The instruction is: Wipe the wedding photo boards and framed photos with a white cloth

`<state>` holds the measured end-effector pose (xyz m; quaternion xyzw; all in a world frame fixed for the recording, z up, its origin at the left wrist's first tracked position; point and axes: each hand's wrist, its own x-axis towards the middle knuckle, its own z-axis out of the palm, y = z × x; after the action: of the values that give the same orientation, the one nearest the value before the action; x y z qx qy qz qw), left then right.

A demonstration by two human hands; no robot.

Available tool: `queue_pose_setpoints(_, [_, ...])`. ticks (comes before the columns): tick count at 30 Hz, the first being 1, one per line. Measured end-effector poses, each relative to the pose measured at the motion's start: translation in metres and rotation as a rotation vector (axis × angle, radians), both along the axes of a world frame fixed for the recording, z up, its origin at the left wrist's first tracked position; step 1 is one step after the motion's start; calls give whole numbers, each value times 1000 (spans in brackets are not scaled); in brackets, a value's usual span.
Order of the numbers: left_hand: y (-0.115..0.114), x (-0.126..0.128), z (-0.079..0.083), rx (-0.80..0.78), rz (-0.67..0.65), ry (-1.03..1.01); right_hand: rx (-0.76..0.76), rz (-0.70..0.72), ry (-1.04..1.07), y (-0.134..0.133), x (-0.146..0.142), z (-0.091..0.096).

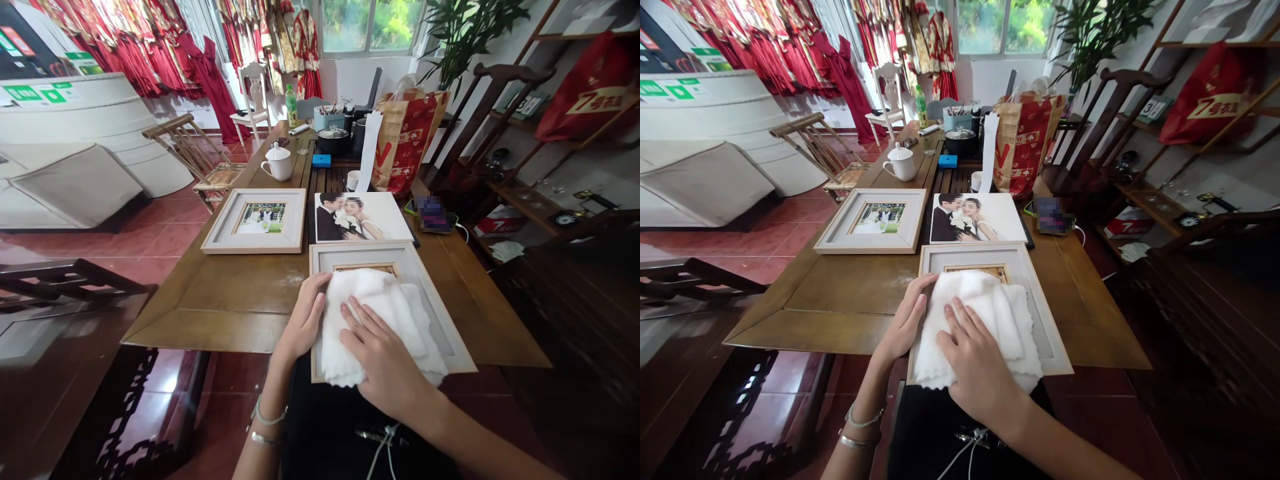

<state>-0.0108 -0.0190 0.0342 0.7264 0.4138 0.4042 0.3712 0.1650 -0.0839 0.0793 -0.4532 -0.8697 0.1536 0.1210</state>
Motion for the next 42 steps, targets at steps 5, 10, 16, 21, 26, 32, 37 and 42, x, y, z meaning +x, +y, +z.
queue_pose_setpoints(5, [0, 0, 0, -2, 3, 5, -223, 262, 55, 1, 40, 22])
queue_pose_setpoints(10, [0, 0, -1, -6, 3, 6, -149, 117, -61, 21, 81, 20])
queue_pose_setpoints(16, [-1, 0, -1, -6, 10, -5, 14, -87, -117, 38, 62, 10])
queue_pose_setpoints(21, [0, -1, -2, -13, 5, -34, -168, 209, 72, 0, 13, 26])
queue_pose_setpoints(26, [0, 0, -1, -18, -4, -21, -241, 254, -3, -10, 34, 35])
queue_pose_setpoints(32, [-1, -3, 0, 10, -80, -5, 111, -133, -239, 48, 83, 3])
queue_pose_setpoints(37, [-1, -4, 1, 31, -115, -21, 174, -20, -118, 90, 76, -2])
queue_pose_setpoints(42, [-2, -2, 1, 24, -74, -83, 82, 181, 20, 118, 38, 4])
